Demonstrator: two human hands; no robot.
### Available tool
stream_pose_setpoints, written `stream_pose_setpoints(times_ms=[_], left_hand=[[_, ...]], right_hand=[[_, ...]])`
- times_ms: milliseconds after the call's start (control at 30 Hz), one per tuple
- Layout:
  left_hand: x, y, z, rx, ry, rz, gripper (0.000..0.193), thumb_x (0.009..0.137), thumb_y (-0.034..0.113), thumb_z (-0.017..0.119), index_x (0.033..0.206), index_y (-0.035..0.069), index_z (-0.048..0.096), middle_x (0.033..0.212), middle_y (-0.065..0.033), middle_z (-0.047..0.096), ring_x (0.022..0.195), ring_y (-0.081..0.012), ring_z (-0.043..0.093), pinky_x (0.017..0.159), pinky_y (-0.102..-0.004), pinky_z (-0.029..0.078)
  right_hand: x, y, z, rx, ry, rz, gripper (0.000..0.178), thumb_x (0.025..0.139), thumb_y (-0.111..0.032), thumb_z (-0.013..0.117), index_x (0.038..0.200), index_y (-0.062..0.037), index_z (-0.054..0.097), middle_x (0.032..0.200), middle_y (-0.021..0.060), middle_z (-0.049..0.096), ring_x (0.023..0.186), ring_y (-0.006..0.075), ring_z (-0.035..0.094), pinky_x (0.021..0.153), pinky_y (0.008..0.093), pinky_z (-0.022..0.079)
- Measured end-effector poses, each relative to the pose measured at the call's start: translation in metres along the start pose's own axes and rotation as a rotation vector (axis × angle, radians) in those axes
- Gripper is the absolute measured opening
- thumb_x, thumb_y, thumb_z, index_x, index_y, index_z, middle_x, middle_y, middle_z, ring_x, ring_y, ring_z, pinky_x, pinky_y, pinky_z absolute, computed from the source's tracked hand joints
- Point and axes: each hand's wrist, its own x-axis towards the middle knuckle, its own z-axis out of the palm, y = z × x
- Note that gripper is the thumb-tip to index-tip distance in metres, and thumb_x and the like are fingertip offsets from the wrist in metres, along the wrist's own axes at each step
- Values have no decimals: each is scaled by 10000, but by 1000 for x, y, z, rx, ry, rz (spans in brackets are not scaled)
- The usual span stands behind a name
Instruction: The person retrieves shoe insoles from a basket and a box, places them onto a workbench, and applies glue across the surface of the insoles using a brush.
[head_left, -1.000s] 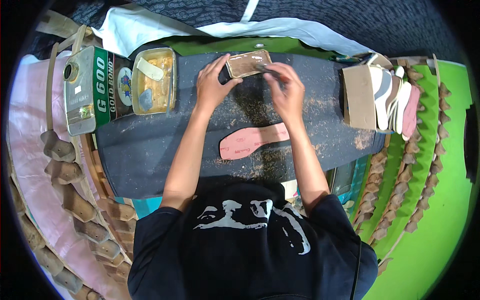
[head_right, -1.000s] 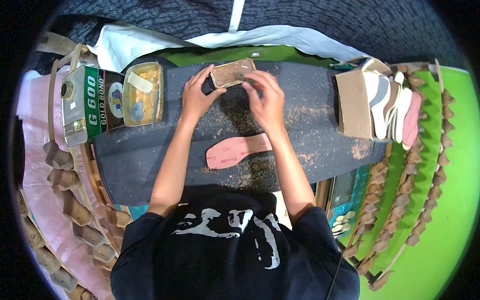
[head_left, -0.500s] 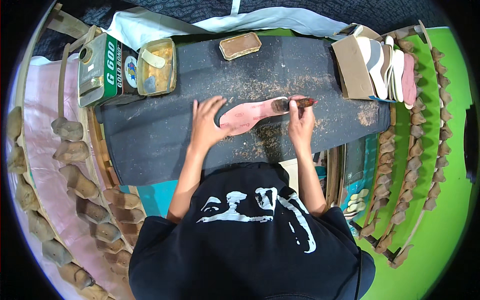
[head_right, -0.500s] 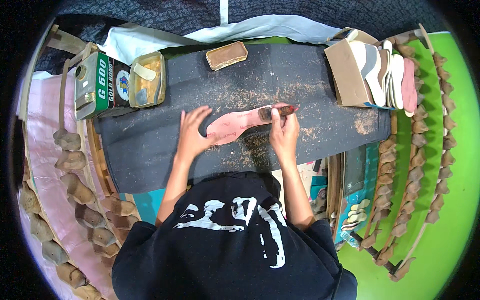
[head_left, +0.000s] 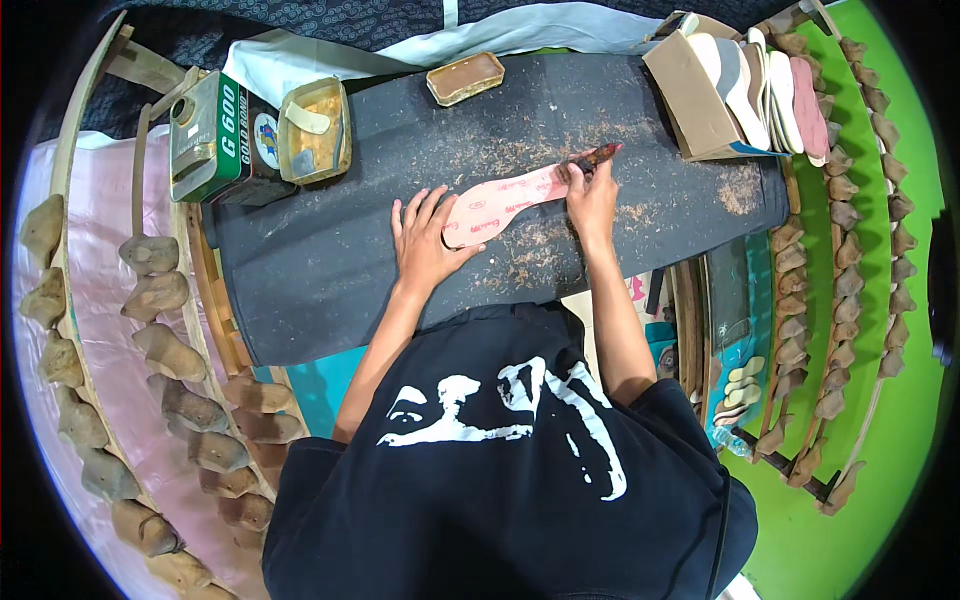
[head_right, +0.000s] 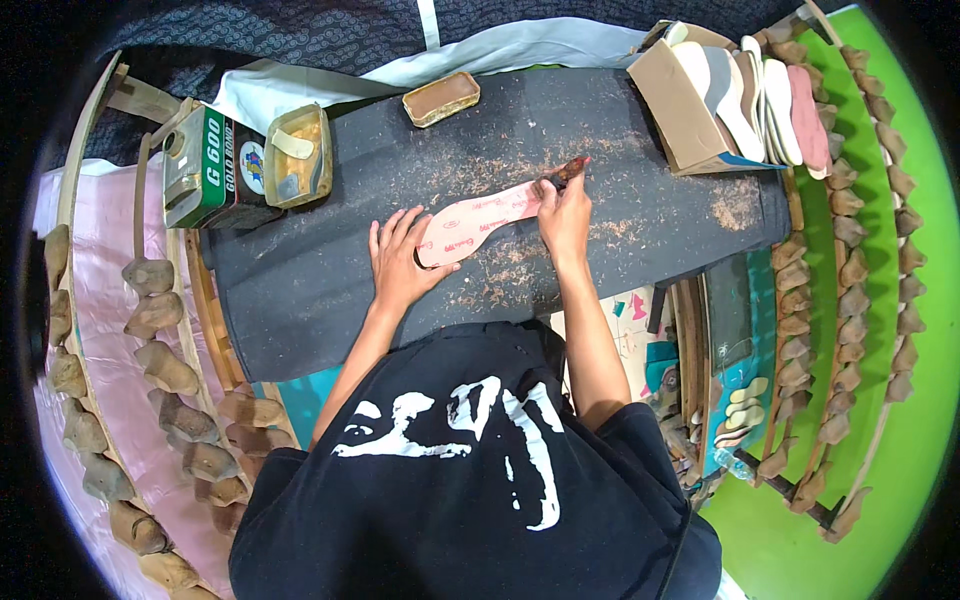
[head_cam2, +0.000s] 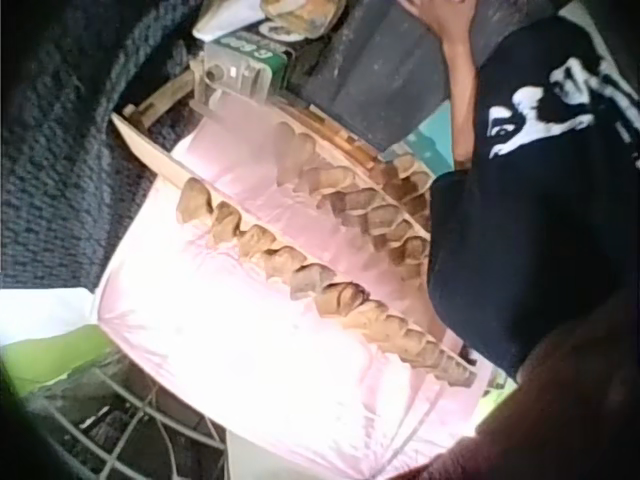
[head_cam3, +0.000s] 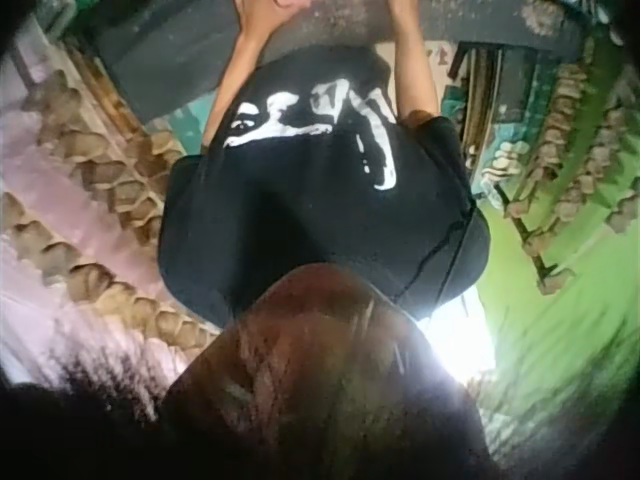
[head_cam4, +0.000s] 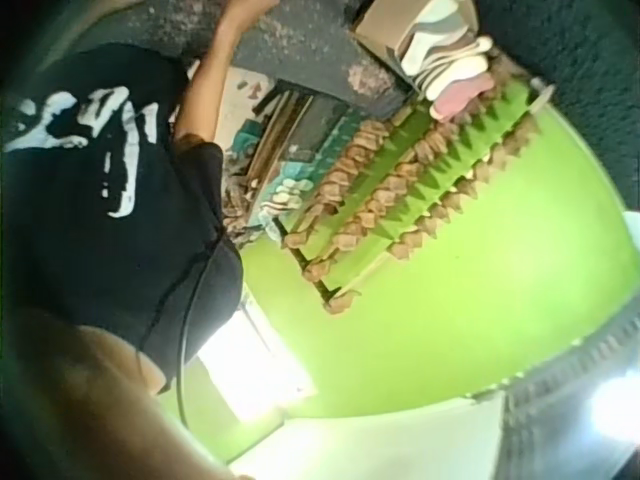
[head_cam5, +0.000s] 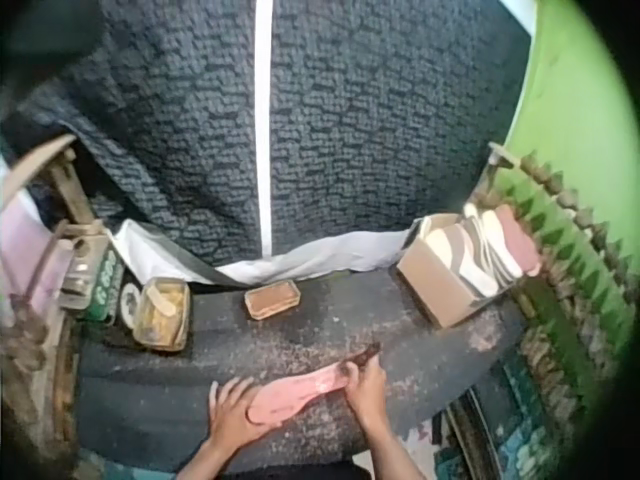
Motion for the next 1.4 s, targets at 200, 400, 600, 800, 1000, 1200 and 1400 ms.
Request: stream_pose_setpoints(times_ms=[200, 400, 600, 800, 1000, 1200, 1400], left_hand=[[0, -3, 1, -12, 33, 45, 870, 642, 613, 908, 1333, 122, 712, 1513, -78, 585, 1468, -318, 447, 1265, -601, 179], [-1, -5, 0, -8, 26, 45, 849, 656, 605, 908, 1333, 127, 719, 1512, -80, 587, 1466, -315, 451, 1265, -600, 182], [0, -1, -1, -17, 28, 28, 852, 658, 615, 902, 1332, 127, 721, 1515, -75, 580, 1469, -305, 440, 1271, -590, 171], [0, -4, 0, -6, 20, 30, 853, 658, 619, 901, 1328, 123, 722, 1515, -72, 579, 1473, -302, 437, 1273, -587, 168], [0, -2, 0, -9, 20, 22, 843, 663, 622, 902, 1317, 121, 728, 1520, -65, 581, 1473, -304, 443, 1274, -588, 168], [0, -2, 1, -9, 14, 13, 852, 661, 621, 904, 1331, 126, 723, 1521, -62, 579, 1479, -299, 434, 1277, -586, 165], [0, -2, -1, -6, 15, 13, 849, 655, 613, 910, 1326, 128, 725, 1518, -64, 580, 1475, -294, 437, 1276, -583, 170]], right_hand=[[-44, -21, 43, -119, -109, -251, 172, 967, -8, 637, 1138, -18, 617, 1024, 195, 734, 959, 403, 733, 819, 432, 585], [-21, -8, 36, -332, -170, -284, 207, 968, -102, 652, 1132, 2, 580, 991, 222, 717, 918, 443, 706, 815, 520, 563], [10, -2, 8, -304, 28, -95, 277, 970, -137, 666, 1185, 13, 575, 1020, 255, 728, 957, 469, 715, 838, 541, 564], [-31, -30, 43, -215, -244, -203, 281, 963, -129, 674, 1185, 19, 585, 1046, 260, 726, 976, 469, 714, 857, 534, 565], [25, 16, -5, -179, -21, 23, 335, 947, -111, 673, 1248, 8, 586, 1031, 254, 741, 1001, 451, 727, 887, 523, 564], [20, 11, -7, -202, 71, -93, 269, 942, -87, 684, 1185, 0, 610, 1017, 249, 745, 991, 439, 731, 863, 502, 559], [13, 14, -25, -45, 23, -117, 181, 982, 19, 642, 1160, 7, 616, 1069, 168, 754, 936, 249, 763, 795, 343, 574]])
